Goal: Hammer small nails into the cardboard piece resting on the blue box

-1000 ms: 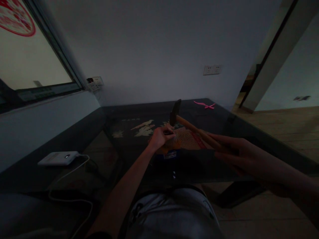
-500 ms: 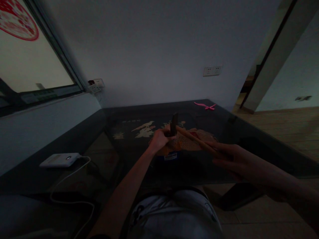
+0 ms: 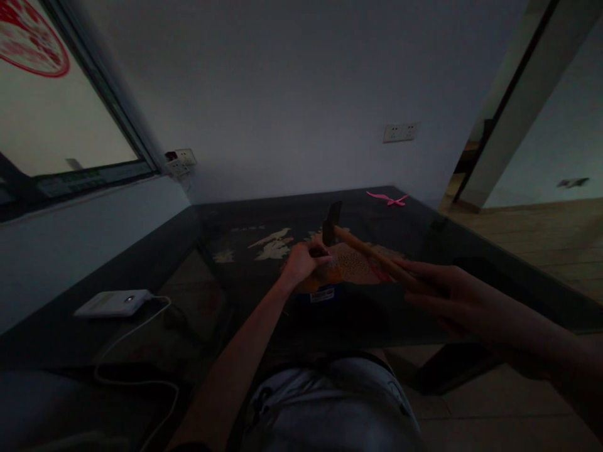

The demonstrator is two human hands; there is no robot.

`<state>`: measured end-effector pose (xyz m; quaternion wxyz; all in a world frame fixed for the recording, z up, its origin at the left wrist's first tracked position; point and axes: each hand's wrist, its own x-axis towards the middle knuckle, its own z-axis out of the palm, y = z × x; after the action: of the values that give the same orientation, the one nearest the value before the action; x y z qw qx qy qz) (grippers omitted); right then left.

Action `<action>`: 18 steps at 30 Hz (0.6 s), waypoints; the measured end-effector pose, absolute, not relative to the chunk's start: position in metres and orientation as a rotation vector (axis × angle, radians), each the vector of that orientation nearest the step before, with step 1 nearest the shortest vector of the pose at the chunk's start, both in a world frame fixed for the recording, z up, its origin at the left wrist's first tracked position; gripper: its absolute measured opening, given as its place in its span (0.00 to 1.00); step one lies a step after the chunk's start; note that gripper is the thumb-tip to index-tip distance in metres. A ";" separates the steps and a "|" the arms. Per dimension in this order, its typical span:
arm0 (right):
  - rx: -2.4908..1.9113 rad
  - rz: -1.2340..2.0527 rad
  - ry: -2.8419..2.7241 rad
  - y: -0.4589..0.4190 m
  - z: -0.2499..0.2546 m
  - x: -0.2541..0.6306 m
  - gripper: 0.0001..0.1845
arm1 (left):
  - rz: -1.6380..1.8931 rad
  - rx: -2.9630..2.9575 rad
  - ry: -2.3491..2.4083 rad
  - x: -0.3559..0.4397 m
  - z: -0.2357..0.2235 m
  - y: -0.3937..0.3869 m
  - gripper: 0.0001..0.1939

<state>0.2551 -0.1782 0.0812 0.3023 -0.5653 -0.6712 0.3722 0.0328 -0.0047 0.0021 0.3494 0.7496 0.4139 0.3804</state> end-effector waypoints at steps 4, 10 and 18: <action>-1.494 0.971 -1.767 -0.180 0.085 0.254 0.30 | 1.011 1.915 1.043 0.033 0.002 -0.005 0.04; -1.549 1.008 -1.778 -0.177 0.078 0.254 0.31 | 0.978 1.915 1.064 0.033 0.001 -0.004 0.05; -1.483 0.891 -1.790 -0.180 0.083 0.256 0.29 | 0.998 1.927 1.090 0.034 0.006 -0.008 0.04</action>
<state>0.2555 -0.1798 0.0829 0.3203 -0.5643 -0.6812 0.3389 0.0338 -0.0078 0.0059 0.3489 0.7436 0.4207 0.3852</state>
